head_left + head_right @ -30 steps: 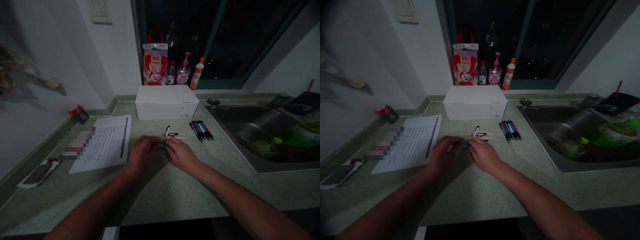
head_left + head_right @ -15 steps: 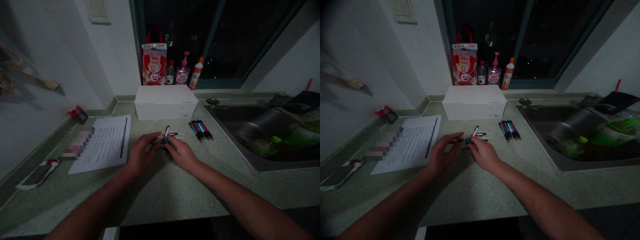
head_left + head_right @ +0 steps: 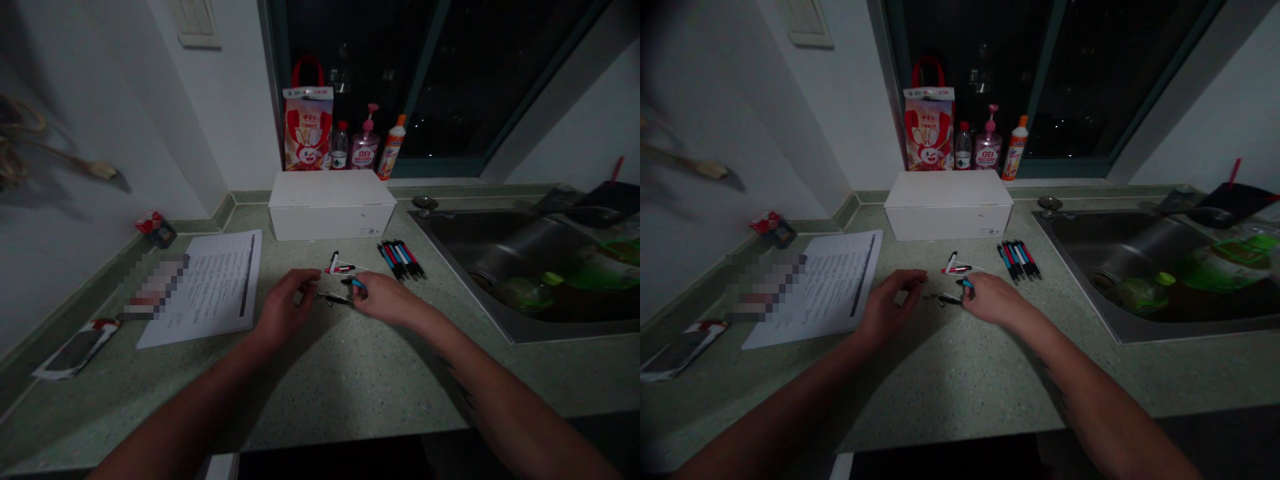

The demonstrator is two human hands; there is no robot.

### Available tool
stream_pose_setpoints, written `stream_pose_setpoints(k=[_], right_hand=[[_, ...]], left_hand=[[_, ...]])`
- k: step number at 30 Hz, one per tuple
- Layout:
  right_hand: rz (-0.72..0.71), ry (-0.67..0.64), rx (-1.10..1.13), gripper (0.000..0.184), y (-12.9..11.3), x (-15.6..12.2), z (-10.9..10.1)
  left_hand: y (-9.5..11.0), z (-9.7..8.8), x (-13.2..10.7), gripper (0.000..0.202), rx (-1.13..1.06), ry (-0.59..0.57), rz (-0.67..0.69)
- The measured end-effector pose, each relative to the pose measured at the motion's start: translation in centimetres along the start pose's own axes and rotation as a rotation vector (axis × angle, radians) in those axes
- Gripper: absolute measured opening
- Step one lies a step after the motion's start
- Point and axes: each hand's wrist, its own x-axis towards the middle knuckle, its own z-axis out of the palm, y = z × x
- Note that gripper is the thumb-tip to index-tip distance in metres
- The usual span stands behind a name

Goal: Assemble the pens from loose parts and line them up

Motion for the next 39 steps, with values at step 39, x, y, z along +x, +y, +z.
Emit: stream_pose_setpoints(k=[39], right_hand=[[-0.340, 0.084, 0.309, 0.020, -2.2, -0.5, 1.2]], left_hand=[[1.5, -0.8, 1.2, 0.006, -0.558, 0.159, -0.323]])
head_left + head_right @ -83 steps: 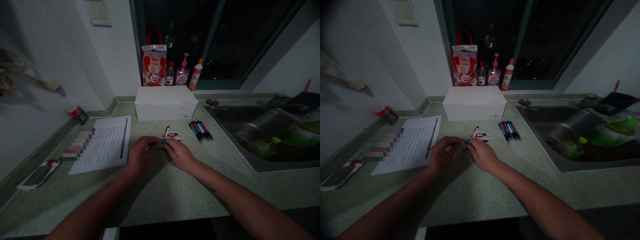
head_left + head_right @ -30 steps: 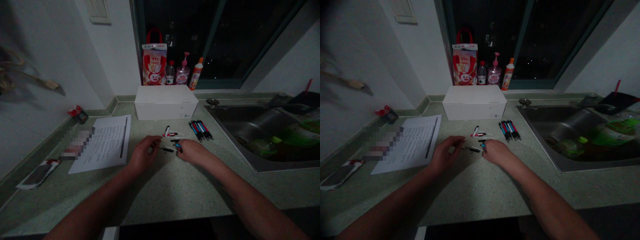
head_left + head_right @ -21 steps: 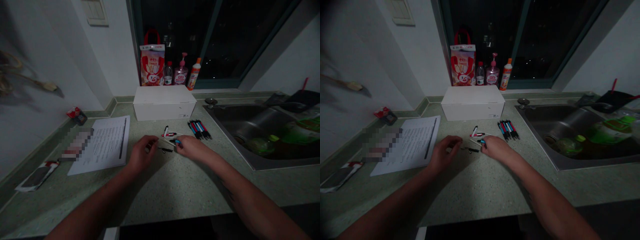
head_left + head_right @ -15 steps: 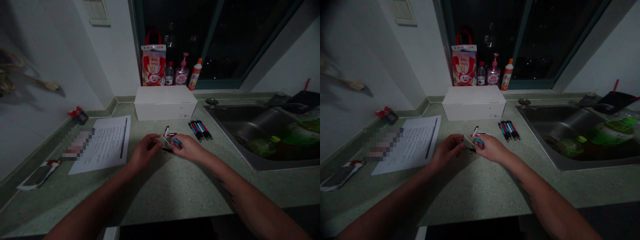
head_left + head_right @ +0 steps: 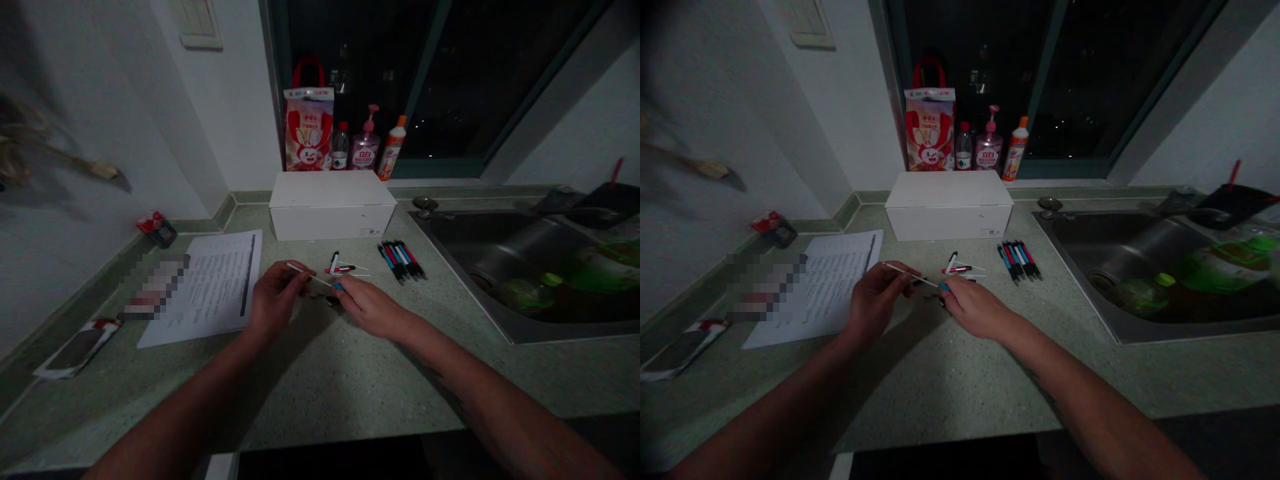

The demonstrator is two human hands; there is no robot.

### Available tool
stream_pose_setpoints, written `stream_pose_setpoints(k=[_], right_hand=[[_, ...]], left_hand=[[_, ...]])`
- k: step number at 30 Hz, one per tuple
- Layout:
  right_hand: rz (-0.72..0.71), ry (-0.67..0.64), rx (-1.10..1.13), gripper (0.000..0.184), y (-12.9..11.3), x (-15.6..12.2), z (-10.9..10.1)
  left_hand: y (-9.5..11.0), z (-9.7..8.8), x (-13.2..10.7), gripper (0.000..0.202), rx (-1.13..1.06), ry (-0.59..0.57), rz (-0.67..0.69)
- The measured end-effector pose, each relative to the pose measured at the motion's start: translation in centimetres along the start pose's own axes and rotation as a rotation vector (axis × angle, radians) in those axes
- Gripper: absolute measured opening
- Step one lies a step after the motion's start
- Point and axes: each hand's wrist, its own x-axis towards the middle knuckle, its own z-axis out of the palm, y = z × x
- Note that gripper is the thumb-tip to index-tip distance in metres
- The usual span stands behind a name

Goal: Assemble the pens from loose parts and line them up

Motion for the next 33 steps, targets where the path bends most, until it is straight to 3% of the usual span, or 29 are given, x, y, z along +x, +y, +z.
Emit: stream_pose_setpoints(k=[10, 16, 21, 25, 28, 33], right_hand=[[-0.009, -0.001, 0.013, 0.022, -0.1, 0.0, 0.2], [-0.006, -0.033, -0.024, 0.019, -0.3, 0.0, 0.5], [0.021, -0.036, 0.027, 0.015, -0.3, 0.0, 1.0], [0.094, 0.136, 0.238, 0.017, -0.1, 0.3, 0.6], [0.195, 0.248, 0.263, 0.017, 0.8, 0.5, -0.4], [0.255, 0.050, -0.034, 0.008, 2.9, 0.5, -1.3]], left_hand=[[0.0, -0.1, -0.3, 0.007, 0.040, -0.026, -0.024], [-0.8, 0.3, -0.7, 0.012, 0.102, -0.185, -0.073], [-1.0, 0.5, -0.8, 0.010, 0.194, -0.230, -0.015], [-0.7, 0.4, -0.7, 0.032, 0.172, -0.219, -0.036], [-0.7, 0.3, -0.7, 0.032, 0.197, -0.191, -0.057], [-0.8, 0.3, -0.6, 0.029, 0.228, -0.192, -0.090]])
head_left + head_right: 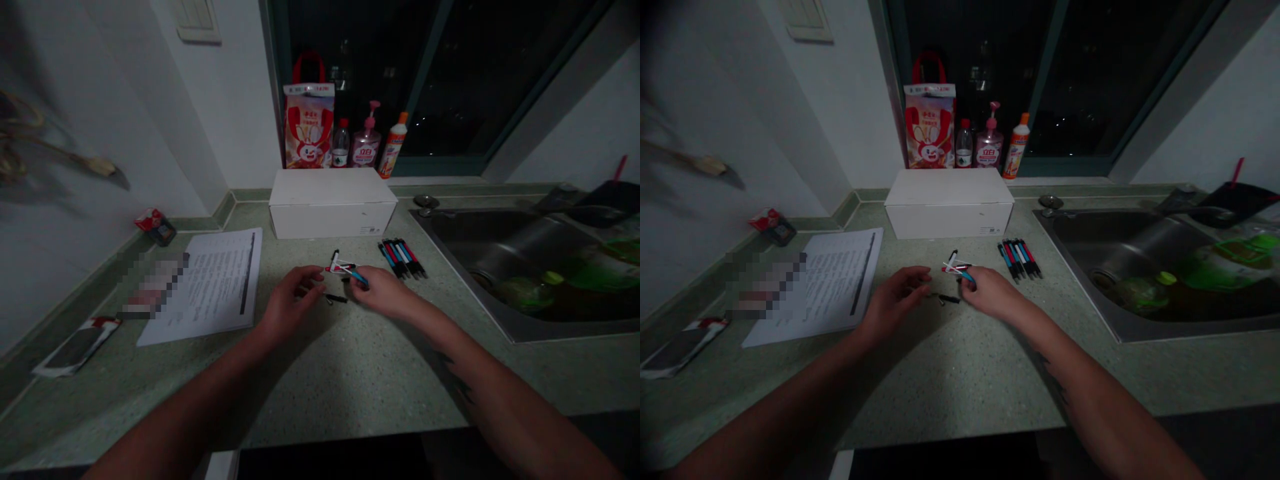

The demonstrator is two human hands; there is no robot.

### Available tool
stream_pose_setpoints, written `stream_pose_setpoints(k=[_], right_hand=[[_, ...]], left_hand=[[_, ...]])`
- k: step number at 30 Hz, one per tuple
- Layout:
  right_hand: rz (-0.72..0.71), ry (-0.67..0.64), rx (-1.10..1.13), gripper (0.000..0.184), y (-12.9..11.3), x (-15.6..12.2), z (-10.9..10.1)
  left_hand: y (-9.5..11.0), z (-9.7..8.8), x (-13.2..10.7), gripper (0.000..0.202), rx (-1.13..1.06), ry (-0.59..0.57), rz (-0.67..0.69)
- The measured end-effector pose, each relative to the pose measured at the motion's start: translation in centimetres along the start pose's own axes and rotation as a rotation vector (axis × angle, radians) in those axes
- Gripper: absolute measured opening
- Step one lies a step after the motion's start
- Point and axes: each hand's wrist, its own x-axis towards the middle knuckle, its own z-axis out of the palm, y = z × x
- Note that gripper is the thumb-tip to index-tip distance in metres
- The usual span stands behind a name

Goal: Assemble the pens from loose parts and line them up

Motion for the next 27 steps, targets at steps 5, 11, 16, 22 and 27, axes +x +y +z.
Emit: stream_pose_setpoints(k=[5, 11, 16, 22, 27], right_hand=[[-0.043, -0.120, -0.065, 0.009, 0.3, 0.1, 0.6], [-0.031, -0.098, -0.205, 0.010, -0.3, 0.0, 1.5], [-0.040, -0.046, -0.292, 0.011, -0.1, 0.0, 2.1], [-0.037, -0.005, 0.067, 0.005, -0.3, 0.5, 1.1], [-0.064, -0.050, 0.421, 0.006, -1.5, 0.2, 1.4]], left_hand=[[-0.5, 0.0, 0.0, 0.028, 0.017, -0.017, 0.013], [-0.5, 0.2, 0.0, 0.028, -0.001, -0.019, -0.008], [0.0, 0.3, -0.1, 0.022, 0.002, -0.006, -0.020], [-0.3, 0.3, -0.1, 0.014, 0.004, 0.054, -0.020], [-0.7, 0.7, 0.0, 0.018, -0.047, -0.050, -0.043]])
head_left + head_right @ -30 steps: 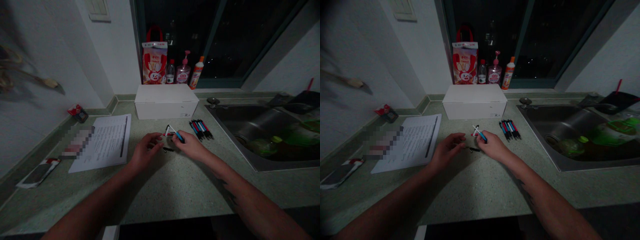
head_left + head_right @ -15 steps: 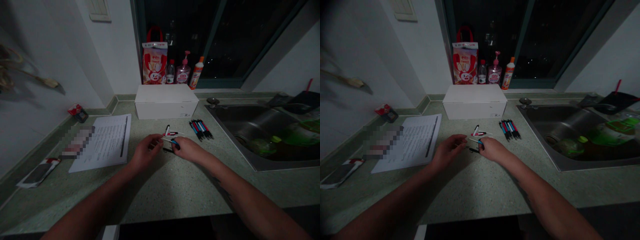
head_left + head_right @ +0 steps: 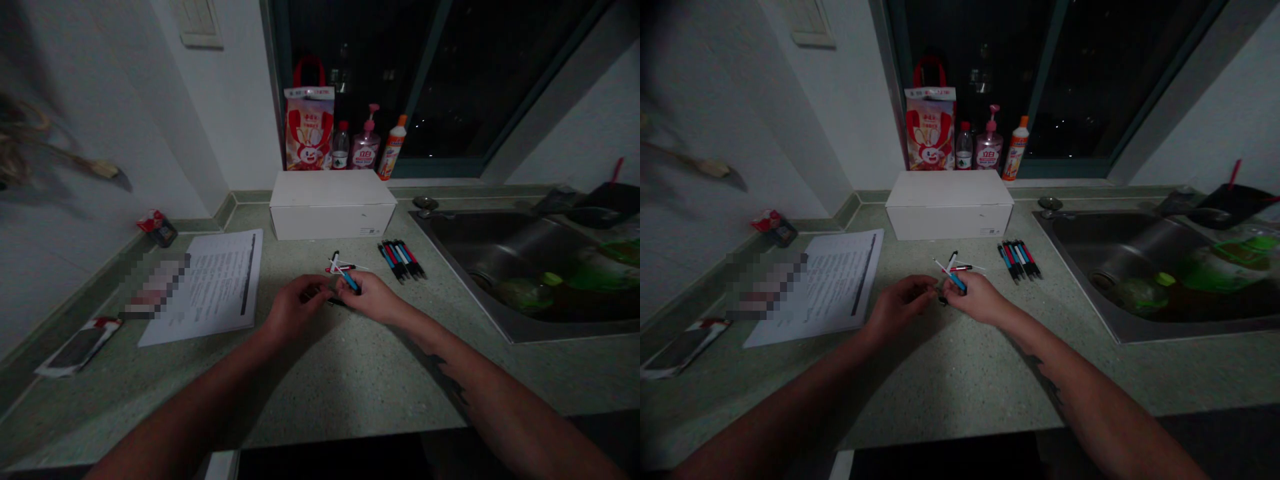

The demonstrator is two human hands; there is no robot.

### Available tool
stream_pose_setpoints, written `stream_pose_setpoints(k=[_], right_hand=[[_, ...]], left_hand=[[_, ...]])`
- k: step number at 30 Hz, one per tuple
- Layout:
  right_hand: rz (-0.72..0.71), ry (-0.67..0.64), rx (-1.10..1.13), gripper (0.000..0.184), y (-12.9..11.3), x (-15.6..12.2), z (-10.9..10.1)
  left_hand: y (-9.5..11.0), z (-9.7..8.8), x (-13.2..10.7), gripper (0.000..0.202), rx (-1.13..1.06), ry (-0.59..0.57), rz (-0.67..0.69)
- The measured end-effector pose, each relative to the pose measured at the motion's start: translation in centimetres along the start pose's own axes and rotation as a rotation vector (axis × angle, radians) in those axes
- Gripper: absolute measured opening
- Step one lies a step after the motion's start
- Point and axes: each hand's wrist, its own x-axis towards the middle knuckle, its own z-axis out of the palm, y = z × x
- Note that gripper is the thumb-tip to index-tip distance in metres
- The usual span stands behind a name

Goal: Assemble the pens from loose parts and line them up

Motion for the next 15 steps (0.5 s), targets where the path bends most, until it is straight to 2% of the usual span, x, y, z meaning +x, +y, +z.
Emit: stream_pose_setpoints(k=[3, 6, 10, 13, 15], right_hand=[[0.002, 0.008, 0.029, 0.010, -0.2, -0.2, 0.8], [-0.024, 0.016, 0.011, 0.015, -0.4, -0.4, 0.7], [-0.124, 0.077, -0.143, 0.023, -0.7, -0.8, -0.3], [-0.151, 0.043, -0.282, 0.027, -1.1, -1.0, -0.8], [-0.147, 0.027, -0.348, 0.027, -1.3, -1.1, -0.8]], left_hand=[[0.0, 0.1, -0.1, 0.015, -0.045, -0.037, -0.039], [0.2, -0.2, 0.1, 0.016, -0.105, -0.018, -0.073], [0.8, -1.0, 0.5, 0.017, -0.227, 0.079, -0.079], [1.1, -1.4, 0.7, 0.018, -0.287, 0.174, -0.071], [1.3, -1.5, 0.7, 0.018, -0.305, 0.191, -0.069]])
